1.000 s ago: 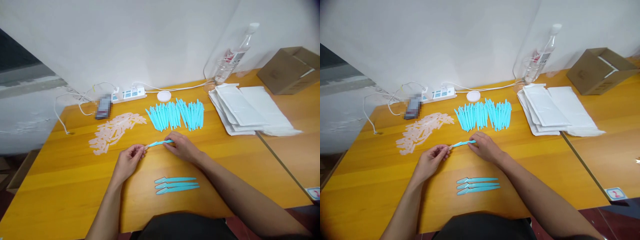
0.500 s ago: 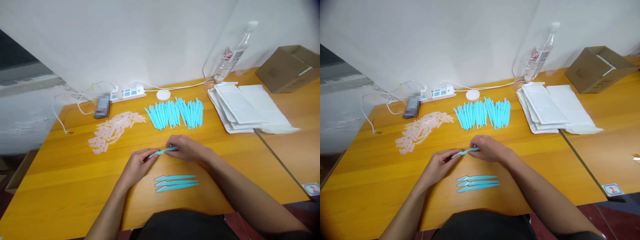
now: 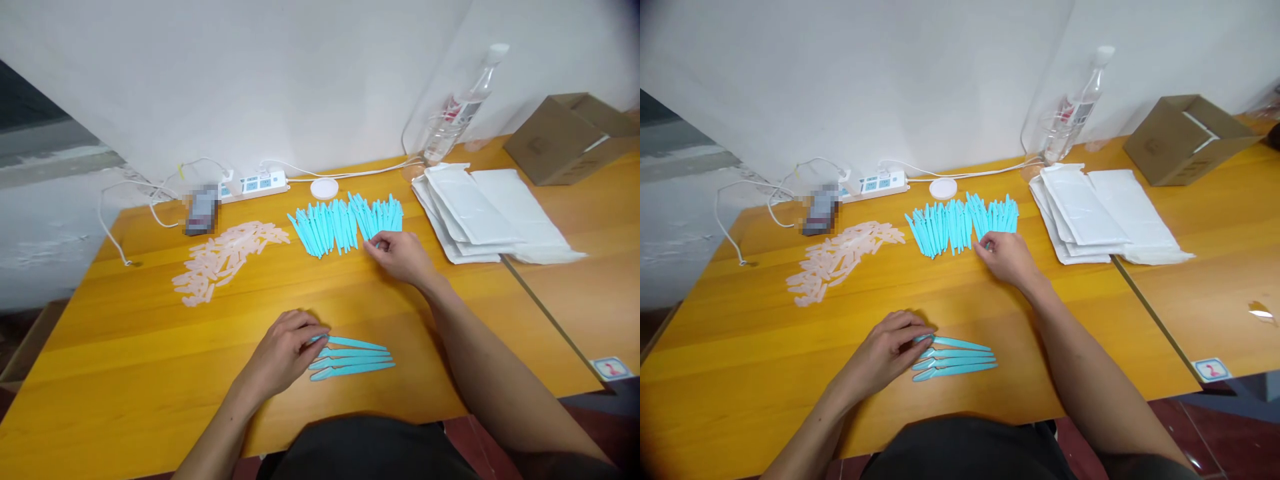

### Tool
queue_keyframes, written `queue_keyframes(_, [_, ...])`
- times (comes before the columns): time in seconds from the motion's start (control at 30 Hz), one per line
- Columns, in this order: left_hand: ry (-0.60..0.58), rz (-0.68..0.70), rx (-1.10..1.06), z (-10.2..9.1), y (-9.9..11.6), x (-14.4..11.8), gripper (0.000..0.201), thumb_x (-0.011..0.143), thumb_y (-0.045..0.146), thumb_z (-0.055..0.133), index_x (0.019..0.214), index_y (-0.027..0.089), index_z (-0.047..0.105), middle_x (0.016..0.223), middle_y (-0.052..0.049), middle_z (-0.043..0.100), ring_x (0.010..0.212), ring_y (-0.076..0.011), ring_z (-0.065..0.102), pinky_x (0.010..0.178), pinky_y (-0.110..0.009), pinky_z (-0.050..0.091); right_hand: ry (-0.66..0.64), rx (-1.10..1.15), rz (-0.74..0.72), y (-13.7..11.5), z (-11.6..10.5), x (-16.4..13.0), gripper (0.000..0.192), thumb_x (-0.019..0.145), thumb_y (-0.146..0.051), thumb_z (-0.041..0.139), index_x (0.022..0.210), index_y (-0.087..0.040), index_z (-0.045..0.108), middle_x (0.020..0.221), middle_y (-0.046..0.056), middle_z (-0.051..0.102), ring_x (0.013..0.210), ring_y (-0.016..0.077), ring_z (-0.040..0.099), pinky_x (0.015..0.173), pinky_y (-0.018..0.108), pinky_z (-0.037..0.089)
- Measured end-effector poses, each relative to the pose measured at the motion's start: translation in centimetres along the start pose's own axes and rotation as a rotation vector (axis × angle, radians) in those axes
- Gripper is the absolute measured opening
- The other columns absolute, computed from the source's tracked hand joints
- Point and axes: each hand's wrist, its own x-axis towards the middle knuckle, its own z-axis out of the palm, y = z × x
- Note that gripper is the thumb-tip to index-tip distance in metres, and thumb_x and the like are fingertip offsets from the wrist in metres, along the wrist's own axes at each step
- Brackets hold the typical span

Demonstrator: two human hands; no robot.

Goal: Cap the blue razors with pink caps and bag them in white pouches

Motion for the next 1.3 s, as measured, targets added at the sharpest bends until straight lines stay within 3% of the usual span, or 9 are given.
queue_keyframes(0.17, [-0.027, 0.020, -0.001, -0.3, 0.2, -0.2, 0.022, 0.100, 0.028, 0.057, 0.113, 0.026, 0.074, 0.101, -0.006, 0.072, 0.095, -0.0195, 0.065, 0.086, -0.035, 0.049, 0.147, -0.074, 0.143, 1.2, -0.1, 1.2, 0.026, 0.088, -0.041, 0.063, 0.090, -0.018, 0.077, 0.073, 0.005, 0.072, 0.070, 0.0201, 0.065, 0.068, 0.029, 0.043])
queue_keyframes(0.43, [0.341, -0.175, 0.033, -6.0, -3.8, -2.8, 0.022, 0.097, 0.032, 0.061, 0.114, 0.025, 0.073, 0.109, -0.006, 0.073, 0.099, -0.0196, 0.067, 0.087, -0.032, 0.053, 0.057, -0.297, 0.245, -0.1, 1.4, 4.0, 0.035, 0.087, -0.041, 0.062, 0.105, -0.014, 0.077, 0.100, 0.019, 0.077, 0.098, 0.0324, 0.069, 0.081, 0.037, 0.049])
queue_keyframes(0.57, [0.414, -0.260, 0.067, -8.0, -5.6, -5.1, 0.022, 0.095, 0.036, 0.063, 0.110, 0.024, 0.073, 0.102, -0.004, 0.072, 0.090, -0.0170, 0.066, 0.083, -0.028, 0.052, 0.056, -0.210, 0.264, 0.0, 0.7, 4.6, 0.025, 0.084, -0.035, 0.064, 0.093, -0.017, 0.078, 0.093, 0.014, 0.077, 0.094, 0.0293, 0.070, 0.079, 0.034, 0.049])
queue_keyframes(0.7, [0.486, -0.386, 0.084, -9.3, -7.8, -7.3, 0.029, 0.093, 0.045, 0.063, 0.107, 0.023, 0.074, 0.101, -0.004, 0.073, 0.087, -0.0172, 0.065, 0.081, -0.028, 0.051, 0.037, 0.090, 0.294, -0.2, -0.7, 3.4, 0.027, 0.077, -0.039, 0.072, 0.088, -0.015, 0.075, 0.074, 0.007, 0.071, 0.067, 0.0193, 0.063, 0.061, 0.028, 0.043])
queue_keyframes(0.8, [0.554, -0.535, 0.131, -10.3, -9.7, -8.9, 0.036, 0.090, 0.052, 0.063, 0.106, 0.022, 0.075, 0.107, -0.005, 0.074, 0.091, -0.0196, 0.067, 0.078, -0.029, 0.051, -0.117, 0.452, 0.220, -0.7, -1.3, 1.8, 0.037, 0.073, -0.049, 0.077, 0.087, -0.015, 0.072, 0.068, 0.002, 0.065, 0.056, 0.0119, 0.052, 0.053, 0.025, 0.036])
queue_keyframes(0.9, [0.560, -0.609, 0.215, -11.1, -11.4, -9.7, 0.041, 0.089, 0.056, 0.060, 0.104, 0.021, 0.076, 0.108, -0.006, 0.074, 0.093, -0.0212, 0.068, 0.076, -0.030, 0.051, -0.444, 0.717, 0.126, -1.3, -1.0, 0.4, 0.043, 0.072, -0.054, 0.079, 0.084, -0.014, 0.071, 0.074, 0.004, 0.068, 0.063, 0.0121, 0.056, 0.059, 0.025, 0.042])
queue_keyframes(1.0, [0.511, -0.602, 0.312, -11.1, -12.4, -9.3, 0.041, 0.090, 0.056, 0.057, 0.104, 0.022, 0.076, 0.107, -0.005, 0.074, 0.092, -0.0208, 0.069, 0.075, -0.030, 0.052, -0.754, 0.822, 0.054, -1.6, 0.0, -0.5, 0.045, 0.078, -0.057, 0.074, 0.083, -0.013, 0.069, 0.076, 0.004, 0.067, 0.065, 0.0120, 0.057, 0.063, 0.025, 0.046])
queue_keyframes(1.17, [0.454, -0.687, 0.610, -10.2, -12.7, -6.9, 0.038, 0.092, 0.050, 0.053, 0.103, 0.025, 0.079, 0.105, -0.005, 0.074, 0.095, -0.0250, 0.070, 0.081, -0.035, 0.052, -0.836, 0.756, 0.030, -1.6, 2.0, -1.3, 0.043, 0.087, -0.057, 0.064, 0.079, -0.015, 0.062, 0.060, -0.005, 0.050, 0.051, 0.0067, 0.039, 0.048, 0.022, 0.029])
queue_keyframes(1.3, [0.375, -0.668, 0.702, -9.7, -11.7, -5.6, 0.036, 0.095, 0.043, 0.049, 0.098, 0.023, 0.078, 0.106, -0.009, 0.074, 0.099, -0.0301, 0.068, 0.080, -0.038, 0.052, -0.835, 0.740, 0.067, -1.2, 2.5, -1.5, 0.041, 0.088, -0.057, 0.063, 0.085, -0.016, 0.062, 0.060, -0.006, 0.047, 0.049, 0.0071, 0.037, 0.046, 0.022, 0.029])
